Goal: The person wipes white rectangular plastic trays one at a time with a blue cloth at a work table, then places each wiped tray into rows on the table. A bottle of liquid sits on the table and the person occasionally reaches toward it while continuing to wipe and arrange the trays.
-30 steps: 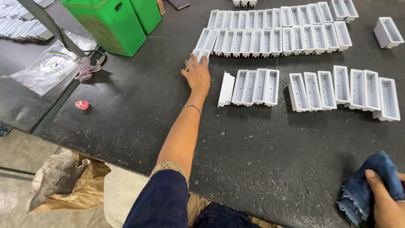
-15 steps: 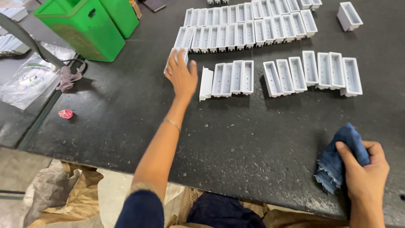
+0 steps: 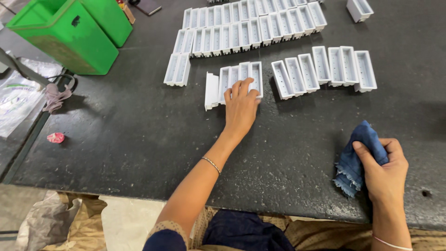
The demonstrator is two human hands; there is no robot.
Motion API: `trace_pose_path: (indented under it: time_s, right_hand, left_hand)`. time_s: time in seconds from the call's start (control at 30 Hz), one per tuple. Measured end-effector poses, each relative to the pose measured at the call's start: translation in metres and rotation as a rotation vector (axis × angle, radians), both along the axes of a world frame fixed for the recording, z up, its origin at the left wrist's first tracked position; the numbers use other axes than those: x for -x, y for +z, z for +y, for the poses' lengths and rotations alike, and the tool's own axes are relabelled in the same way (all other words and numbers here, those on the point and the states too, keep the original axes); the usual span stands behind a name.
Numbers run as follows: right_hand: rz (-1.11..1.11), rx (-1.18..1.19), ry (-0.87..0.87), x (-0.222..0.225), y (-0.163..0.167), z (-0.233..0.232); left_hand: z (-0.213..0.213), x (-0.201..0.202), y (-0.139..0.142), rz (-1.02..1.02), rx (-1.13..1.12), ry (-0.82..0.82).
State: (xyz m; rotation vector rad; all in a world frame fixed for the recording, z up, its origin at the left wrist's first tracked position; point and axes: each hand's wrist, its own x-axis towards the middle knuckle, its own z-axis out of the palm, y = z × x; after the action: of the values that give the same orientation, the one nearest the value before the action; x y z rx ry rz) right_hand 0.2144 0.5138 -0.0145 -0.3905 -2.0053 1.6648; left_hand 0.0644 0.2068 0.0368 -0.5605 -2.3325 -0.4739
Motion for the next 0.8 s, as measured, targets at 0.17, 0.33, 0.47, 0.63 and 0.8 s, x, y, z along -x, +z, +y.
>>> trace_pose_path:
  time_s: [0.17, 0.33, 0.47, 0.63, 0.8]
  right_hand:
    - [-0.021, -0.063, -0.017, 0.001, 0.009, -0.002]
    - [-0.057, -0.144, -0.034, 0.001, 0.015, -0.004]
    - [-0.04, -0.192, -0.056, 0.0, 0.017, -0.004]
    - [0.024, -0.029, -0.024, 0.001, 0.016, -0.004]
    - [0.079, 0.11, -0.024, 0.004, 0.014, -0.003]
  left_hand:
    - [0.023, -0.037, 0.002, -0.129, -0.031, -0.159]
    - [0.055, -0.112, 0.003, -0.28, -0.041, -0.416]
    - [0.077, -0.134, 0.009, -0.334, -0.039, -0.549]
    - [0.091, -0.113, 0.018, -0.483, -0.217, -0.585]
    - [0.112, -0.073, 0.009, -0.873, -0.251, -0.376]
